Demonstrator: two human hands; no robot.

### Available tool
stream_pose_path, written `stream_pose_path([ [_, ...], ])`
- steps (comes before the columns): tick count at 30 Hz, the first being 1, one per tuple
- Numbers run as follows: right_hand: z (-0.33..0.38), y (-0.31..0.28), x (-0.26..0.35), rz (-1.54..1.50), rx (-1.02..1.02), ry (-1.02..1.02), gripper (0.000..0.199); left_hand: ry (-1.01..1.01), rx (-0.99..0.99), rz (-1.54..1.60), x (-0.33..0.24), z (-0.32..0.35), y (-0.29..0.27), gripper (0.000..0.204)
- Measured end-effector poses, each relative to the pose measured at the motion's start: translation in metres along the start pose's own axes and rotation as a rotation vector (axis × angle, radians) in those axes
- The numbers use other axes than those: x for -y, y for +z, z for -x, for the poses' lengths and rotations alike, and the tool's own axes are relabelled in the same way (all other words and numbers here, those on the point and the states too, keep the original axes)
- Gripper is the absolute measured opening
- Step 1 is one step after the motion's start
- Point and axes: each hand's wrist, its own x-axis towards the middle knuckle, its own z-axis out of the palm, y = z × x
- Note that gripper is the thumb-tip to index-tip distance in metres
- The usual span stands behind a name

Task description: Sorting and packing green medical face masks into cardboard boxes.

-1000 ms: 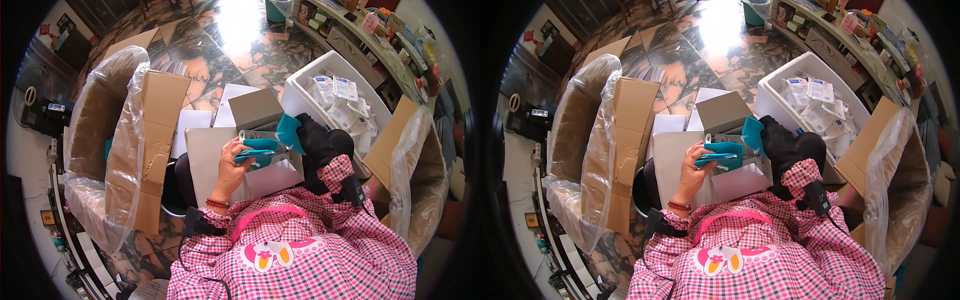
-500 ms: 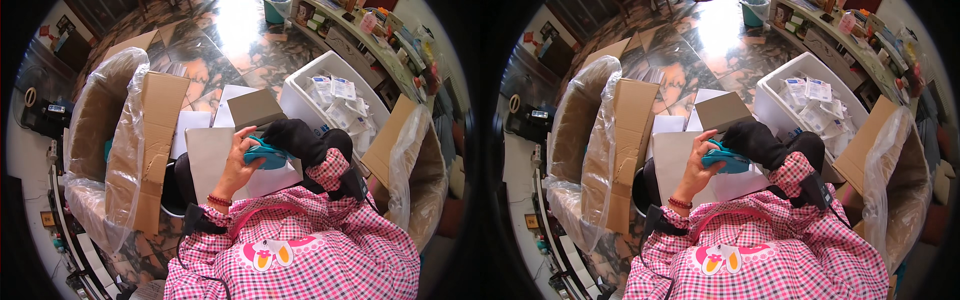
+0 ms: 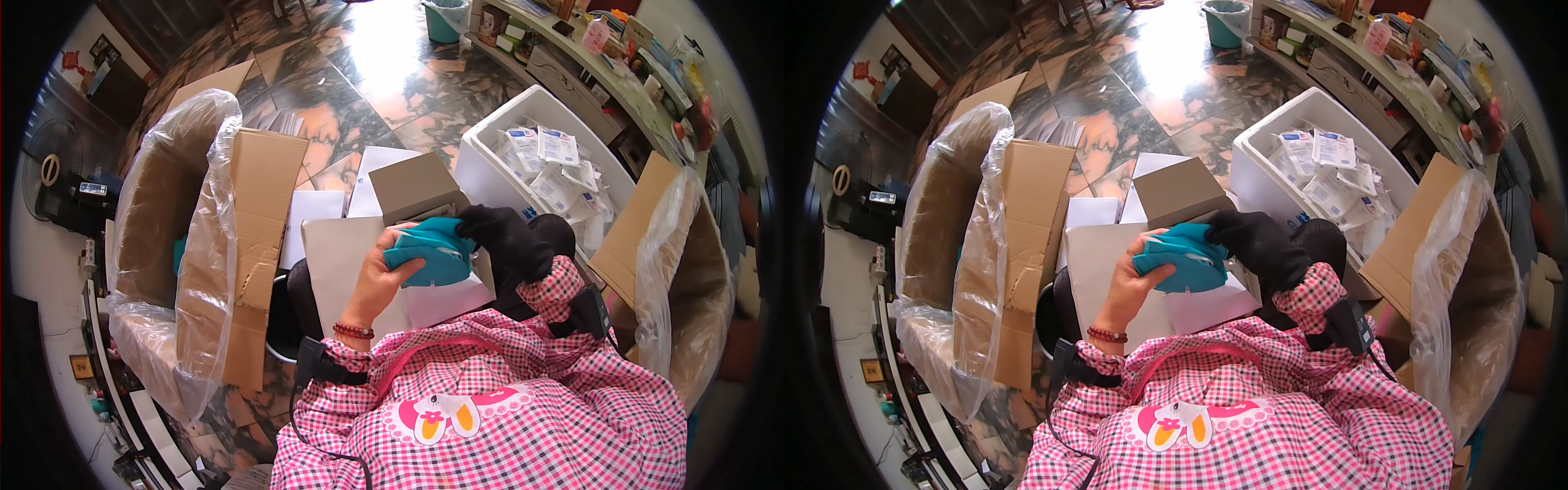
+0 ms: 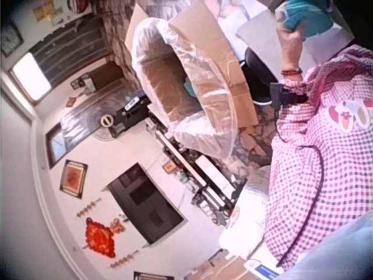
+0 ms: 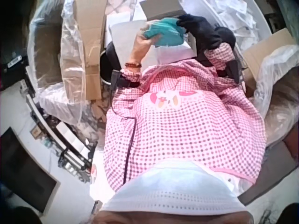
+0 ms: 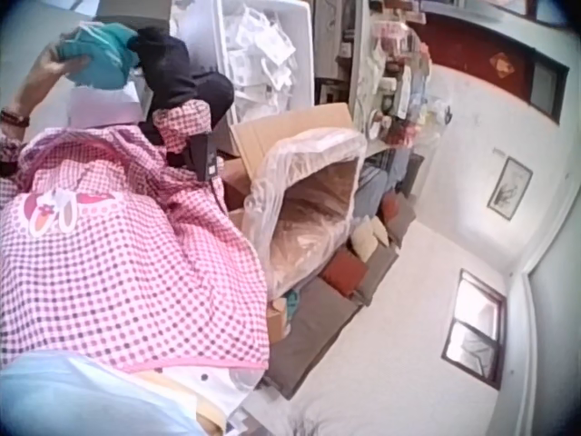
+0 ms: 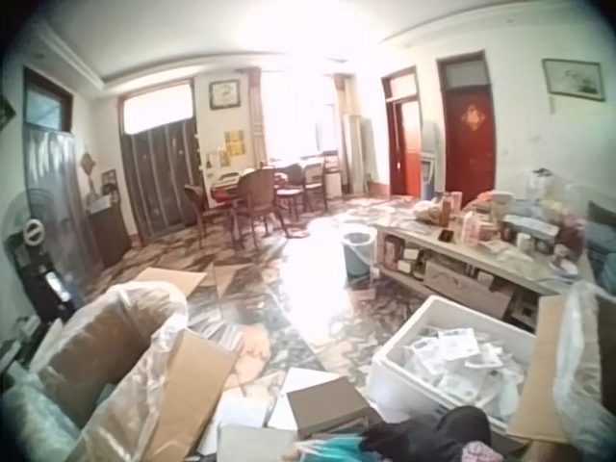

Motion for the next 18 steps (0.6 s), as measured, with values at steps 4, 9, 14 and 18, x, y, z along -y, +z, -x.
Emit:
stream_pose_path([
  [4,-0.009,0.002,-0.021,0.282,0.069,-0.282,0.025,0.166,0.124,-0.15,0.003,-0.006,0.004,0.028],
  [9,-0.008,0.01,-0.007,-0.051,0.069,-0.068,0.026,0.155,0.11,-0.257,0.009,0.0,-0.004,0.027],
  [14,-0.004,0.005,-0.018,-0.072,0.118,-0.157,0.025,0.054,0.091,-0.095,0.009,0.003,-0.004,0.032],
  [18,-0.003,0.0,-0.013,-0.228,-0.052,-0.022,0.027,0.153,0.022,-0.077,0.011,0.004,-0.001,0.034],
])
